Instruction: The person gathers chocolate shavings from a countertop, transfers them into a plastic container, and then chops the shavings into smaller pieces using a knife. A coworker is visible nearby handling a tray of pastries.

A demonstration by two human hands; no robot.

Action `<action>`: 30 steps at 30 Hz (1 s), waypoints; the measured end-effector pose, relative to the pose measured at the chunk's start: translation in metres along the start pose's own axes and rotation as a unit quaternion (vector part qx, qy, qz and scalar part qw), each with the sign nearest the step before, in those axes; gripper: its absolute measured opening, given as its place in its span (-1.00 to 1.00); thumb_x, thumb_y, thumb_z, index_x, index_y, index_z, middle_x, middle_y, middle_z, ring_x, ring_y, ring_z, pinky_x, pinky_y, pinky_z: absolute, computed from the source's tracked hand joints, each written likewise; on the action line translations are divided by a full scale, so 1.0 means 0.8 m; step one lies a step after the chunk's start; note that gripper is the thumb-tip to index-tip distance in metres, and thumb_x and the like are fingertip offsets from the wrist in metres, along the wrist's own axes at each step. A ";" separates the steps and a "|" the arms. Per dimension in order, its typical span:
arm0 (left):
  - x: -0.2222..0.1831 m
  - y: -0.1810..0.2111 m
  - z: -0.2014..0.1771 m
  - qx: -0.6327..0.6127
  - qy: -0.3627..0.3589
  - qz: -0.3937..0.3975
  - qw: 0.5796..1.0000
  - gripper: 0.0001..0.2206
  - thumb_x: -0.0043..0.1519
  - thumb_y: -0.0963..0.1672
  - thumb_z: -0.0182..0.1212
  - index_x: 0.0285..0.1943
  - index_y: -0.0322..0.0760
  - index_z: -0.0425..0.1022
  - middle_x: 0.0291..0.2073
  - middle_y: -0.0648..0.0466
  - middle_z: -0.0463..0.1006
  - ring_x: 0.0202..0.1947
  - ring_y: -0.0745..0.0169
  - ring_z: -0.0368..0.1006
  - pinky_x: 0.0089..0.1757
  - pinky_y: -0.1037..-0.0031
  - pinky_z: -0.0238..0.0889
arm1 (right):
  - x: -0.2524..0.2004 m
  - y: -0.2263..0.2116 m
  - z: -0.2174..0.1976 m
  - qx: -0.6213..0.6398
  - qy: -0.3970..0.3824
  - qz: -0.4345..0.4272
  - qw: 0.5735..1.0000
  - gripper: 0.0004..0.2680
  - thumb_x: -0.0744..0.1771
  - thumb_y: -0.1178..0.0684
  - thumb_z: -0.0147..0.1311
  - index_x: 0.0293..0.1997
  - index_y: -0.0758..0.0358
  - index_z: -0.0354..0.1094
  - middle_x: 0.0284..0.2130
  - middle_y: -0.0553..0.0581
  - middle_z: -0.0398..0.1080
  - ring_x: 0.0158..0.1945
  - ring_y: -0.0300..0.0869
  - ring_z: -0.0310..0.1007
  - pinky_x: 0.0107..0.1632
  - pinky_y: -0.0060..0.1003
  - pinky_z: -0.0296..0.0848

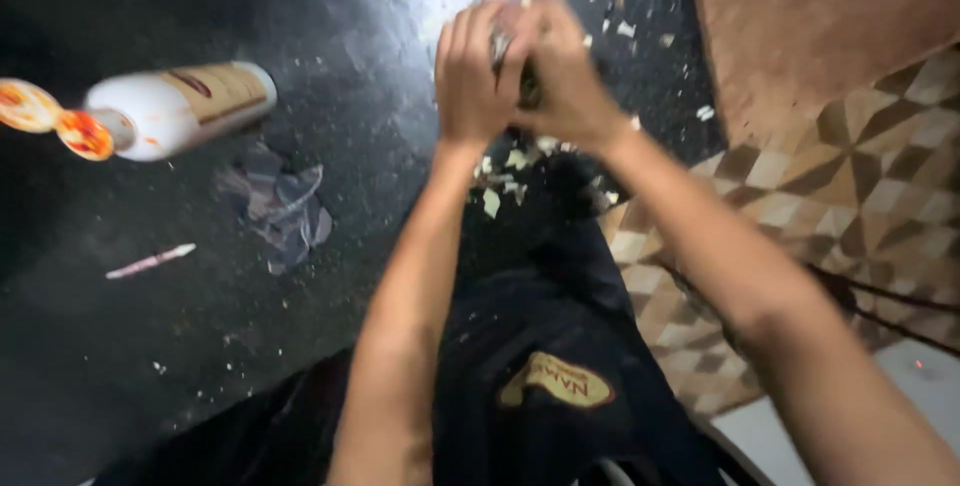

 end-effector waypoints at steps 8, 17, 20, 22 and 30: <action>-0.005 -0.045 -0.027 -0.134 0.128 -0.223 0.957 -0.52 0.38 0.01 0.14 -0.58 -0.36 0.32 -0.67 0.10 0.27 -0.58 0.30 0.16 -0.43 0.35 0.00 | 0.013 -0.010 -0.003 0.003 -0.010 0.072 0.997 -0.62 0.13 0.17 0.36 0.02 0.18 0.44 -0.18 0.21 0.52 -0.08 0.12 0.52 -0.02 -0.10 0.46; -0.031 -0.046 -0.066 -0.214 0.232 -0.215 0.924 -0.42 0.44 0.02 0.05 -0.66 -0.21 -0.01 -0.73 0.28 0.01 -0.63 0.43 -0.16 -0.42 0.33 -0.38 | 0.014 -0.040 -0.057 -0.036 0.067 0.064 0.995 -0.77 0.15 0.05 0.40 -0.58 0.25 0.31 -0.59 0.16 0.38 -0.44 0.11 0.43 -0.16 -0.01 0.29; -0.030 -0.025 -0.081 -0.234 0.227 -0.206 0.923 -0.44 0.42 0.01 0.08 -0.66 -0.22 0.05 -0.74 0.27 0.05 -0.63 0.42 -0.13 -0.44 0.34 -0.35 | 0.000 -0.030 -0.062 -0.071 0.001 0.126 0.990 -0.64 0.17 -0.19 0.44 -0.53 0.31 0.36 -0.53 0.23 0.39 -0.34 0.09 0.39 -0.07 -0.01 0.28; -0.023 -0.012 -0.085 -0.232 0.182 -0.185 0.938 -0.58 0.37 -0.02 0.17 -0.52 -0.30 0.24 -0.61 0.19 0.26 -0.50 0.37 0.12 -0.36 0.36 -0.04 | -0.010 -0.033 -0.070 -0.041 -0.036 0.117 0.992 -0.44 0.16 -0.22 0.48 -0.01 0.45 0.28 -0.07 0.44 0.30 0.07 0.21 0.30 0.18 0.02 0.30; -0.083 -0.028 -0.074 0.043 -0.032 -0.053 0.997 -0.58 0.28 0.01 0.32 0.17 -0.35 0.48 0.27 -0.14 0.41 0.36 -0.12 0.25 0.32 0.07 0.07 | -0.127 -0.002 -0.035 -0.055 -0.088 0.027 0.994 -0.10 0.10 -0.42 0.36 0.48 0.31 -0.03 0.45 0.51 -0.14 0.51 0.39 -0.13 0.46 0.26 -0.02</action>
Point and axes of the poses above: each hand's wrist, its own x-axis towards the middle knuckle, its own z-axis out of the palm, y = z × x, the point moved 6 cm from there along x, towards the middle knuckle
